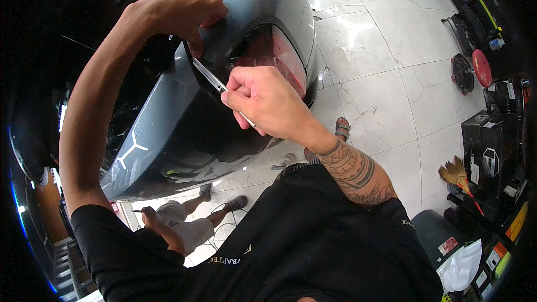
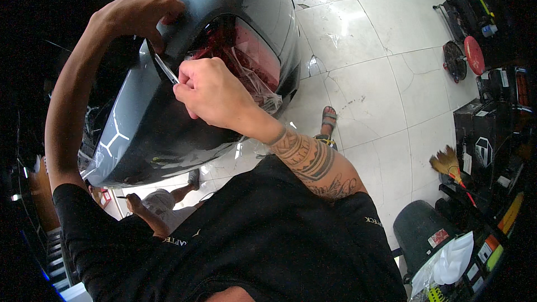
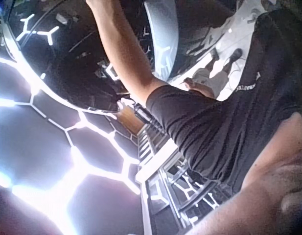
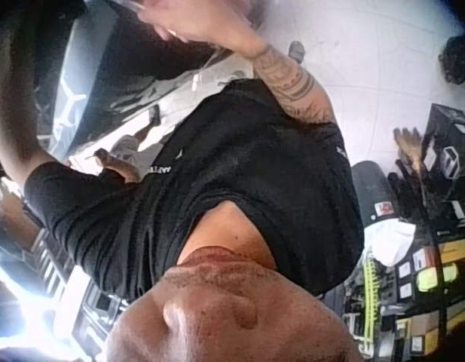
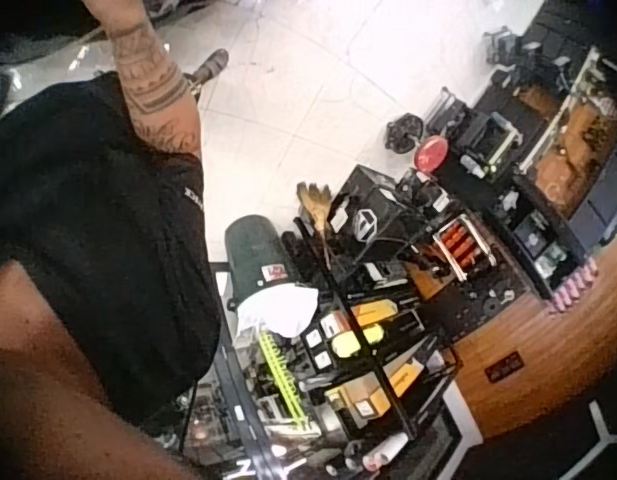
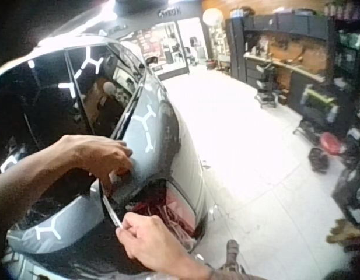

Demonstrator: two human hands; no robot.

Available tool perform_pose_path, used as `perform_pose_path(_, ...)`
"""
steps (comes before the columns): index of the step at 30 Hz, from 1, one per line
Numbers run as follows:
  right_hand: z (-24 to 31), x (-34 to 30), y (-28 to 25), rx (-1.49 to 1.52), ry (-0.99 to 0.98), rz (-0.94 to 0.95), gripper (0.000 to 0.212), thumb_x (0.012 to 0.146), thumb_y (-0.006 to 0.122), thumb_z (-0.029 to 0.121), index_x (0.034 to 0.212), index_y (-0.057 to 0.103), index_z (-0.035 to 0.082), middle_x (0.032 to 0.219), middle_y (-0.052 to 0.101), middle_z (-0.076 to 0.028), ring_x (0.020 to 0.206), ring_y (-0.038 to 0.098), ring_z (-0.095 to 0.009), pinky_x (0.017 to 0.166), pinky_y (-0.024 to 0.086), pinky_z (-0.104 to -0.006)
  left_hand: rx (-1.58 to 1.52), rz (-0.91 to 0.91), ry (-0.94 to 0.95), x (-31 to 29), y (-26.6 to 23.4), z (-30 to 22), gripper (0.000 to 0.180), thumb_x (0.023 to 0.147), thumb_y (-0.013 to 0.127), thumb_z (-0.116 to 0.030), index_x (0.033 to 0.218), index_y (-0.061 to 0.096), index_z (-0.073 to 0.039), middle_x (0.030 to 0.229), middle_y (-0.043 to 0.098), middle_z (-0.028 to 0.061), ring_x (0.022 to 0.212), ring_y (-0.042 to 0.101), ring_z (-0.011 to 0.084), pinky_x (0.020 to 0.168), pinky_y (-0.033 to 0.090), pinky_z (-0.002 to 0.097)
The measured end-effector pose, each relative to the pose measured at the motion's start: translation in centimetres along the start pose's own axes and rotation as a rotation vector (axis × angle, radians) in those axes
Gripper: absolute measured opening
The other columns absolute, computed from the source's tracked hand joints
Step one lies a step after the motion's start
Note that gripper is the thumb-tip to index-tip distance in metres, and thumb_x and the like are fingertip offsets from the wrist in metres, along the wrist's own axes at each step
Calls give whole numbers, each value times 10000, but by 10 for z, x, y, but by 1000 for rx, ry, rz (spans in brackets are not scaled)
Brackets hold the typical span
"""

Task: The person applies a protective film to the rear bumper of a car using a yellow squeegee and a metal trim tool. They smooth the film, tuck edges into crevices, and trim excess material along the bumper's contours.

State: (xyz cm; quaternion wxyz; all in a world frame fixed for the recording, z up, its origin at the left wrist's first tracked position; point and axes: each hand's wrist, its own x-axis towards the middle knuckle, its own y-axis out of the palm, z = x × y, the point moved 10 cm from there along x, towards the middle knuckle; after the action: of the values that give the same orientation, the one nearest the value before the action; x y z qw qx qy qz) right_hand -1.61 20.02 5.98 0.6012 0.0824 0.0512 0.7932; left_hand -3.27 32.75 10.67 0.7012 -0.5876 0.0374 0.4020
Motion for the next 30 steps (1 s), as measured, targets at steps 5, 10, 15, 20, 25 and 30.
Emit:
perform_pose_path(5,-5,-2,3,-2,13,33,188,932,575,113,799,574,-20,528,587,-34,360,443,-59,351,317,-236,47,-42,36,-3,-5,-5,473,425,952,-211,758,671,-28,875,614,65,912,568,231,810,539,341)
perform_pose_path(10,-4,-1,2,-22,5,27,185,928,573,111,796,572,-19,523,583,-40,358,448,-66,352,318,-240,34,-28,29,-2,-8,-8,482,421,953,-214,760,665,-28,879,610,63,922,563,231,828,533,340)
perform_pose_path(15,-3,-1,4,-19,-3,45,187,927,571,108,790,571,-19,521,578,-37,355,449,-70,354,326,-243,25,-46,35,-2,-1,-1,491,381,940,-159,720,601,-50,895,562,40,927,522,226,805,516,345)
perform_pose_path(20,-4,-3,3,-28,-21,41,189,924,569,104,782,569,-22,521,575,-42,356,460,-77,355,338,-247,60,-40,6,-2,-4,-5,514,399,957,-224,780,669,-33,891,604,54,929,552,228,844,523,333)
perform_pose_path(25,-4,-3,3,-5,-31,44,190,919,569,101,776,564,-24,520,574,-46,357,466,-80,356,342,-249,81,-37,5,-2,-5,-5,529,423,968,-264,807,694,-24,890,614,65,925,560,230,847,527,338)
perform_pose_path(30,-9,-3,5,16,17,58,194,916,567,105,771,561,-23,519,578,-49,357,469,-84,357,344,-251,54,-47,45,-2,-1,-2,530,434,974,-271,805,689,-20,891,612,77,905,556,236,837,525,347)
